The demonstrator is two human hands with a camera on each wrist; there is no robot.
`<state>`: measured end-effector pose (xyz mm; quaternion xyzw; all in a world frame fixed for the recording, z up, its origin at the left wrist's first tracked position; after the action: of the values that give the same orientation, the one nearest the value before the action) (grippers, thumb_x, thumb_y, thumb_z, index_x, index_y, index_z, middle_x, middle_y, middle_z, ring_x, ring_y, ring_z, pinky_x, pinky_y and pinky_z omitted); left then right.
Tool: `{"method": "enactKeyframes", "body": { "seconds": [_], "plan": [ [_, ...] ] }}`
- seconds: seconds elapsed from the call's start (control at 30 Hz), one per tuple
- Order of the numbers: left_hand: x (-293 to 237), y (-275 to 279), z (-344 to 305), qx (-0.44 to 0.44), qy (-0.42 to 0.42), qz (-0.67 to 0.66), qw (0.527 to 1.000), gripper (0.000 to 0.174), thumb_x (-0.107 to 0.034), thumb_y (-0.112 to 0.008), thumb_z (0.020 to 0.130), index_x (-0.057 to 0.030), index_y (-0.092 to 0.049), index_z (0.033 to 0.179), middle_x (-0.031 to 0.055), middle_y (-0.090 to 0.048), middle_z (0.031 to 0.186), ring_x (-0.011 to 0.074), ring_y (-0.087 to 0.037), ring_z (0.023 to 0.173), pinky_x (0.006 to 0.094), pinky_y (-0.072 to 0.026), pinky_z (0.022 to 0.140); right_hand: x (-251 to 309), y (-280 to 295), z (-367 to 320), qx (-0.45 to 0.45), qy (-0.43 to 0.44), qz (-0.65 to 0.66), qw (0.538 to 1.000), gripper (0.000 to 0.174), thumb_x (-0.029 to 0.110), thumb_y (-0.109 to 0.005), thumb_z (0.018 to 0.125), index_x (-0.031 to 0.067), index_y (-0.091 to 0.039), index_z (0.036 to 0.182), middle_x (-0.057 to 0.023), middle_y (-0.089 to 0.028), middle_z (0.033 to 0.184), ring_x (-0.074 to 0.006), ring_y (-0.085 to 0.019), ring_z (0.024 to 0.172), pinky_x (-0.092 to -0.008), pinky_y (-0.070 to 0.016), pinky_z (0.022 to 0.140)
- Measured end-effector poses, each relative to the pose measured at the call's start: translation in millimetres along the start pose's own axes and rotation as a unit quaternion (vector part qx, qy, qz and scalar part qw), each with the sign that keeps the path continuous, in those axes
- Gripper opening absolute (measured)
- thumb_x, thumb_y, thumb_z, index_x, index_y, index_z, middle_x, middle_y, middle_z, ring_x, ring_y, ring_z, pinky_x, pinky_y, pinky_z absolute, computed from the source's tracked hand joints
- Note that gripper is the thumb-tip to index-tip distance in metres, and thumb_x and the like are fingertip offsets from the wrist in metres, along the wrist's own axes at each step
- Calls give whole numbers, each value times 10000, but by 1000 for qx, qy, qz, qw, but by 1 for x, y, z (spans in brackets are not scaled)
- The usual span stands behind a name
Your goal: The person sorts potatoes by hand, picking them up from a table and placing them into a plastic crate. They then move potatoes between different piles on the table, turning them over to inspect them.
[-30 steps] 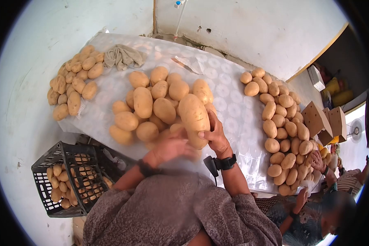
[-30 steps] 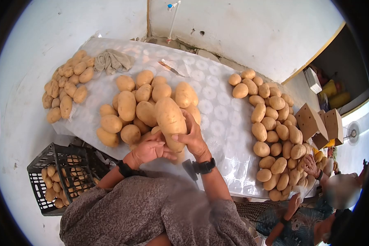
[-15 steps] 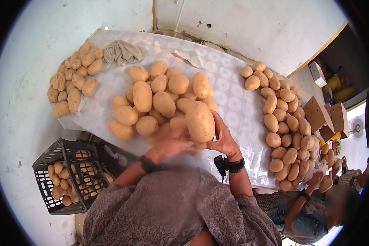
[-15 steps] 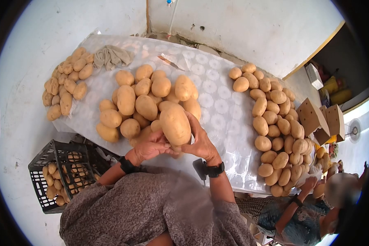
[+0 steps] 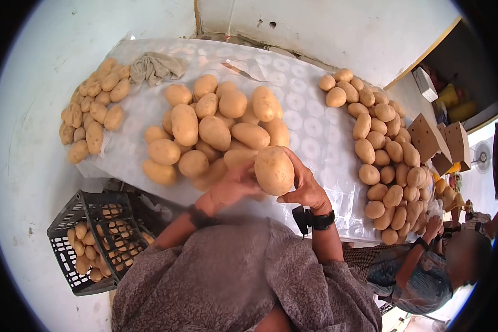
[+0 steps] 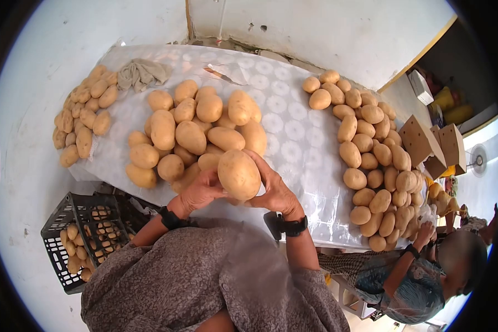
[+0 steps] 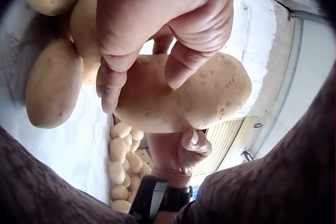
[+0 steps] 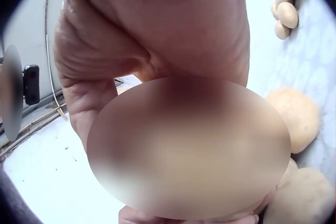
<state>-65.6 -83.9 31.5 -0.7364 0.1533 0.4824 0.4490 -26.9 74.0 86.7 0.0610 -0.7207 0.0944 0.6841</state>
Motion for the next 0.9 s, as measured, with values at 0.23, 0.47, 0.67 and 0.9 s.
{"method": "enactKeyframes", "body": {
  "seconds": [0.23, 0.47, 0.67, 0.9],
  "plan": [
    [-2, -5, 1, 10, -5, 18, 1000, 617, 11, -622, 877, -25, -355, 1432, 78, -508, 1325, 182, -518, 1211, 347, -469, 1004, -15, 8, -8, -4, -8, 41, 999, 1114, -74, -766, 497, 81, -302, 1498, -62, -468, 1429, -187, -356, 1383, -368, -228, 1167],
    [12, -3, 1, 43, 27, 49, 998, 678, -5, -523, 928, -27, -175, 1509, 148, -366, 1461, 270, -503, 1240, 418, -554, 899, -25, 19, -20, -46, -17, 124, 991, 1048, 35, -809, 562, 67, -316, 1486, -78, -490, 1397, -205, -389, 1350, -362, -261, 1146],
    [2, -26, 10, 94, 67, 72, 991, 738, -60, -521, 938, -12, -75, 1523, 191, -381, 1449, 294, -521, 1230, 420, -542, 919, -45, 29, -29, -66, 14, 267, 961, 917, 222, -788, 695, 6, -322, 1455, -130, -502, 1359, -242, -469, 1267, -375, -338, 1097],
    [13, -40, 26, 167, 127, 86, 974, 758, -69, -531, 948, -9, -42, 1524, 232, -529, 1270, 272, -587, 1139, 411, -529, 929, -87, 48, -52, -112, 34, 362, 925, 833, 286, -755, 755, -31, -352, 1411, -146, -520, 1326, -244, -512, 1221, -384, -404, 1046]
  ]
}}
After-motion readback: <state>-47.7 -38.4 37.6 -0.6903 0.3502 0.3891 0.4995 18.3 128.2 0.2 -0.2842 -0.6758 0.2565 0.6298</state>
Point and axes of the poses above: each hand's wrist, its own z-axis towards the middle knuckle, its own y-axis out of the back of the hand, x = y × z, the point moved 5 cm from there along z, towards the middle knuckle
